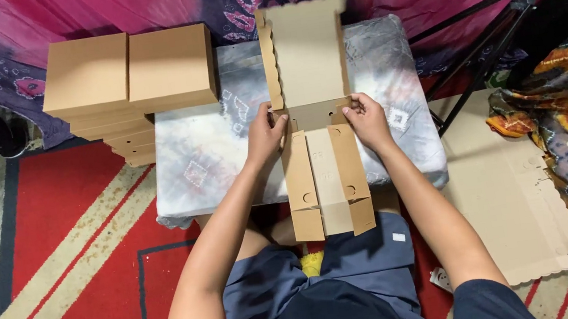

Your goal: The person assembles a flat cardboard box by folding and interlocking its flaps. They fold the side panels, tuck the tabs into slots, and close the top to form a finished box, then place it on a stack of similar boxes.

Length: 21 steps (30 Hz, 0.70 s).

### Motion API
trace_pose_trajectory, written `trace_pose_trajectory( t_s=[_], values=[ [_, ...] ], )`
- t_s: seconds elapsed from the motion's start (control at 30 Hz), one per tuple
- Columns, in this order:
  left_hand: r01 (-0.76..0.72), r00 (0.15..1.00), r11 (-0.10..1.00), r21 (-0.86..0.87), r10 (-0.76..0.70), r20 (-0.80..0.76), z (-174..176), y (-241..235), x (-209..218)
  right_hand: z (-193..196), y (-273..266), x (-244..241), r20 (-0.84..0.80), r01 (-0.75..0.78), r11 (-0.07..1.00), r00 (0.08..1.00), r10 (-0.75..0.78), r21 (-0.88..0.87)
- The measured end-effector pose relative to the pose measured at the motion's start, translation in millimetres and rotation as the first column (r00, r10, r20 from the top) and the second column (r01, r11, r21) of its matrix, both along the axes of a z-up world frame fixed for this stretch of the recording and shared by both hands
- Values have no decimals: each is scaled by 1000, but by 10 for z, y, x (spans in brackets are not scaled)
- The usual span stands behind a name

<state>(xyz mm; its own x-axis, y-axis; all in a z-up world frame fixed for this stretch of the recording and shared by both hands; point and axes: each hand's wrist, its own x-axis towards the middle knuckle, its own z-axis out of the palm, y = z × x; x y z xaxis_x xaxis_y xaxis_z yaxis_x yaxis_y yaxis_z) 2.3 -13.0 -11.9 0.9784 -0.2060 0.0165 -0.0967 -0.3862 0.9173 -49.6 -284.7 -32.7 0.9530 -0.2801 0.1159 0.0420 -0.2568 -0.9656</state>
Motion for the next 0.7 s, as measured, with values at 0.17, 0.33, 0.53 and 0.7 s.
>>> trace_pose_trajectory(
  t_s=[0.17,0.33,0.53,0.7],
  values=[
    [-47,986,999,12,44,160,519,-22,-375,190,177,-191,113,105,984,990,-89,-142],
    [-172,821,926,337,-53,568,231,-65,-587,576,444,-493,166,129,861,985,-53,-492],
    [48,910,735,677,-311,274,-39,-104,-650,614,614,-639,-336,-331,517,938,88,-789],
    [56,915,674,736,-330,232,-86,-111,-644,589,613,-631,-375,-360,508,924,78,-782]
  ],
)
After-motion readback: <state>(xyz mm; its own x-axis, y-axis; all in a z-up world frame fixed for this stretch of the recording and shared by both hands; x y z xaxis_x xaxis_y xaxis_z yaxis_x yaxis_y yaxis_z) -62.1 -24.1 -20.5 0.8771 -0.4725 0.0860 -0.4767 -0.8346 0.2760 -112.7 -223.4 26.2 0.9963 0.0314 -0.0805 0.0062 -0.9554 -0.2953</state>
